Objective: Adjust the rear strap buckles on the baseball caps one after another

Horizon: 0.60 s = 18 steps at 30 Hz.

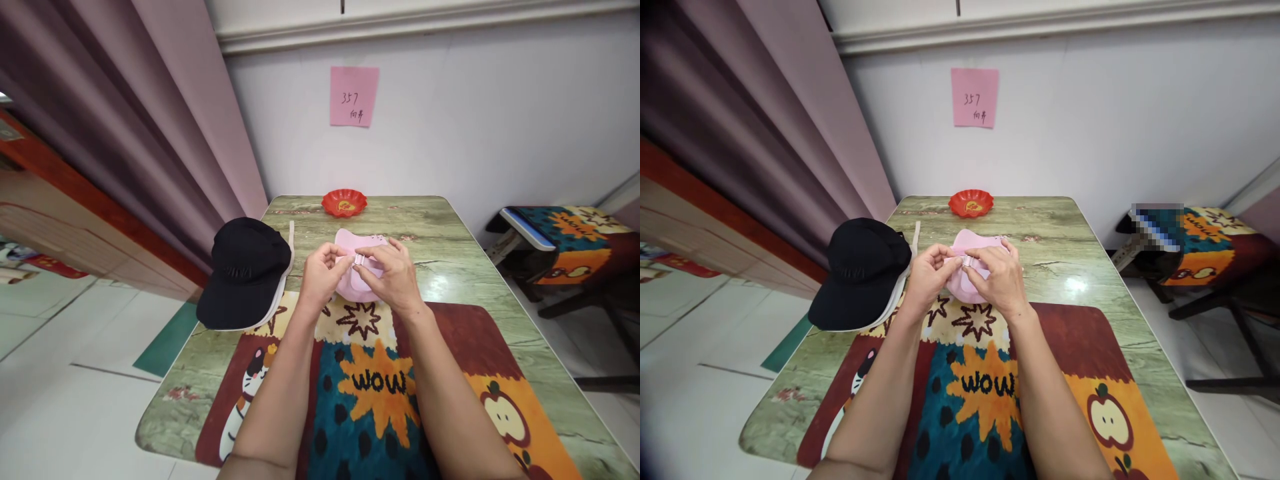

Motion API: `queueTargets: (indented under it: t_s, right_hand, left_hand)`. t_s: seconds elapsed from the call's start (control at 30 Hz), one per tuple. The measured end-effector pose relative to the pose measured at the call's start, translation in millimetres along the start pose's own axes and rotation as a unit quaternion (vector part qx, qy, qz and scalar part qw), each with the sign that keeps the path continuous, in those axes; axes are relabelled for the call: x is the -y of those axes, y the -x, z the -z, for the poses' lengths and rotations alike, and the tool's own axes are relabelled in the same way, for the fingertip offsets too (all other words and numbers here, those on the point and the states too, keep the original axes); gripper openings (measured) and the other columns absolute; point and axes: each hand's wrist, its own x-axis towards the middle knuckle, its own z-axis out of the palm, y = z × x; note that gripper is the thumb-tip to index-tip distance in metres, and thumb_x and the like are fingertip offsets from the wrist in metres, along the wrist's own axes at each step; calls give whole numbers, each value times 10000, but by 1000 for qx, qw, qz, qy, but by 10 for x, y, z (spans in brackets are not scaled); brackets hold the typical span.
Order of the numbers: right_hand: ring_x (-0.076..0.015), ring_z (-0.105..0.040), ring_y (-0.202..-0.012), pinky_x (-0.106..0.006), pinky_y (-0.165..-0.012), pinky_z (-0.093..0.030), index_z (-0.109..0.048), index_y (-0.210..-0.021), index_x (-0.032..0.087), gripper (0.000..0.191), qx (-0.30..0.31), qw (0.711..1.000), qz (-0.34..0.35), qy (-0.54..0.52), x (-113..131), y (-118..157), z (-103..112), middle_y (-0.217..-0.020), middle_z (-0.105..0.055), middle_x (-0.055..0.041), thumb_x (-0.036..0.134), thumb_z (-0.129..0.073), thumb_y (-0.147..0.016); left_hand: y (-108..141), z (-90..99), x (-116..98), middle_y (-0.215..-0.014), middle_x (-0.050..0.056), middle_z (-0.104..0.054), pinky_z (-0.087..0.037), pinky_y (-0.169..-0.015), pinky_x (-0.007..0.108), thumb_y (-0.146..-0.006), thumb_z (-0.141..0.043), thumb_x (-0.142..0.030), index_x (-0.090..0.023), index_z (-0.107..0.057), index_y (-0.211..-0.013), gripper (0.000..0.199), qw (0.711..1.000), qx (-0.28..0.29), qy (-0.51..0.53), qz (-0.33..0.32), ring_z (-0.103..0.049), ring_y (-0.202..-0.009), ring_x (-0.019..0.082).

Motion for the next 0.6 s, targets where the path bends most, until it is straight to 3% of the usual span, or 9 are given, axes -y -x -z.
queueTargets:
  t_s: [0.17, 0.33, 0.6]
  right_hand:
    - [-201, -703, -850, -486, -1152, -324, -710, -1133, 265, 238, 3, 1000, 18, -5, -5, 9, -6, -937, -773, -28, 299, -671, -901]
    - [-203, -714, -861, -480, -1153, -323, -737, -1036, 264, 153, -12, 999, 33, 24, -11, 11, -30, -890, -778, -18, 328, -674, -913]
    - [-188, -723, -786, -428, -1070, -386, -755, -933, 235, 109, -57, 996, 45, 56, 42, 6, -58, -810, -780, -12, 289, -680, -875]
  left_hand:
    - [6, -26, 8, -547, -49, -543, -367, -484, 212, -663, -843, -385, -149, -684, -820, 325, 995, 45, 63, 66, -469, -483, 84]
    - [-9, -56, 39, -702, -7, -661, -500, -614, 230, -596, -889, -349, -130, -701, -826, 370, 990, 26, 114, 77, -591, -607, 104]
    - [21, -128, -43, -665, -28, -641, -513, -636, 219, -569, -858, -281, -140, -647, -732, 302, 982, -8, 169, 86, -588, -607, 96]
